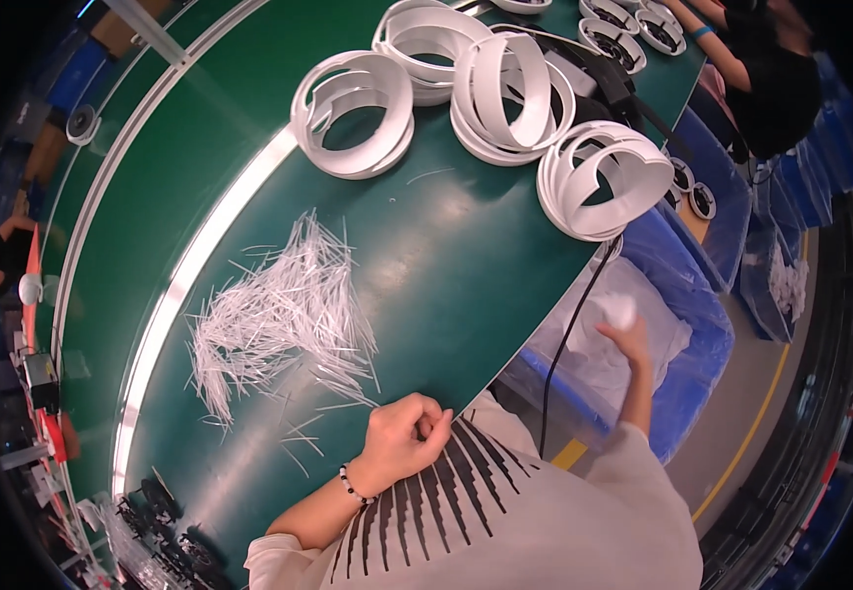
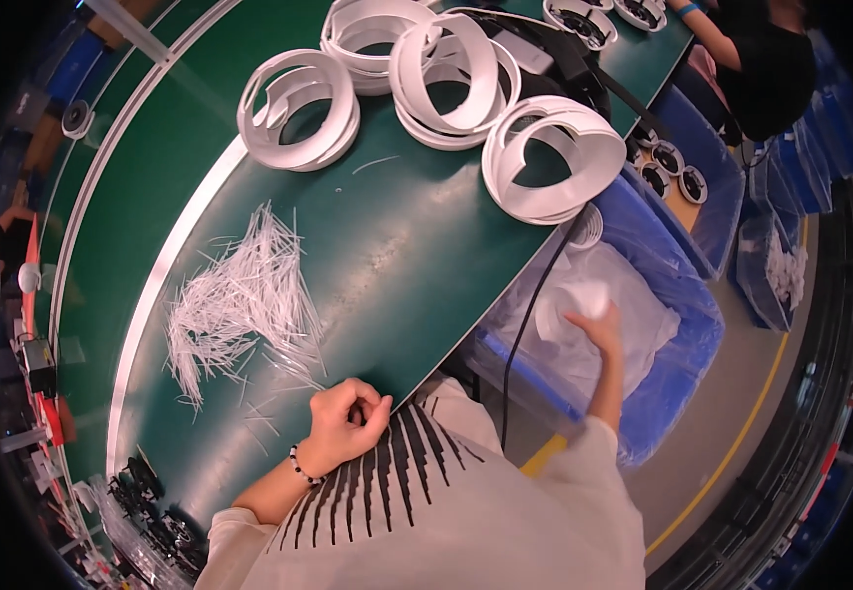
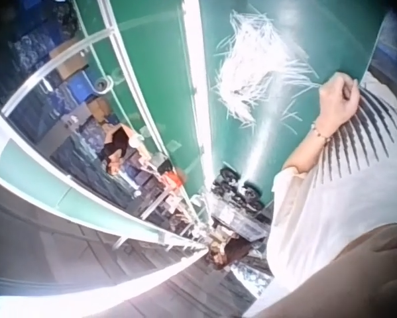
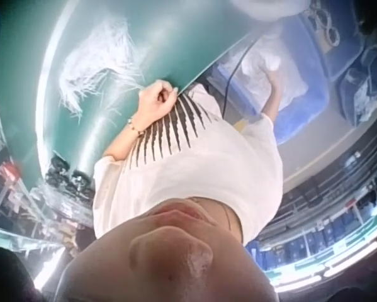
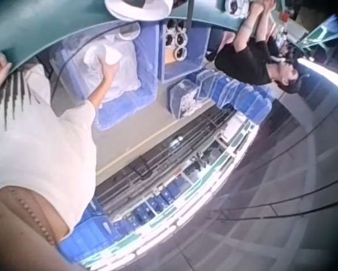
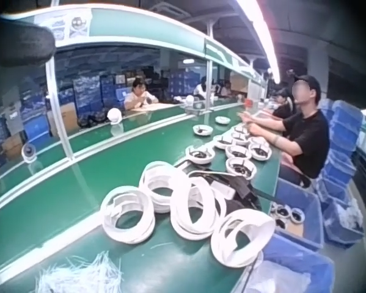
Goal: Assembling the internal modules and housings of dome-style security cameras on a production line.
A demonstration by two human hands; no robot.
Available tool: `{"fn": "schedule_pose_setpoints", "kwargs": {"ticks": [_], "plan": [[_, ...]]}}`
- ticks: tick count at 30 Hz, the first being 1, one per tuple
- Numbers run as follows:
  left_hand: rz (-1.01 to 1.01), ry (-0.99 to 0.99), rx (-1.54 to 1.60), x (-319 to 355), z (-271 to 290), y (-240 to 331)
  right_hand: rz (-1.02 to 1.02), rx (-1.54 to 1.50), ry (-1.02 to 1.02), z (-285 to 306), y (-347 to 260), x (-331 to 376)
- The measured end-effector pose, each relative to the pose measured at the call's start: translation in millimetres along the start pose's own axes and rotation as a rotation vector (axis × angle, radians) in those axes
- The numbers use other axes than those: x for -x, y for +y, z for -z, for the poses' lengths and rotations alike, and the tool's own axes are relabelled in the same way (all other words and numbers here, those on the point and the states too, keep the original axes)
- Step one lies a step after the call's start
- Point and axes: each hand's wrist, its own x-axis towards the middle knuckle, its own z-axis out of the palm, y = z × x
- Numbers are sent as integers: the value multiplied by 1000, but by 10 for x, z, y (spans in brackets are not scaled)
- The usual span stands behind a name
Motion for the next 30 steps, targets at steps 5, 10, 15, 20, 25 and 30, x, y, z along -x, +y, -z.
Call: {"fn": "schedule_pose_setpoints", "kwargs": {"ticks": [5,10,15,20,25,30], "plan": [[4,-19,31,27,5,-37,-75,-288,663,567,-268,637],[-22,-41,59,56,31,-44,551,-1175,425,630,-1538,939],[-50,-59,112,77,46,-96,333,-1579,-356,-396,-2584,883],[-73,-52,116,95,61,-86,186,-1578,-572,-1251,-2624,376],[-109,-56,135,107,71,-111,12,-1509,-295,-1291,-2765,201],[-120,-55,123,127,84,-147,266,-1272,37,-1449,-2692,393]]}}
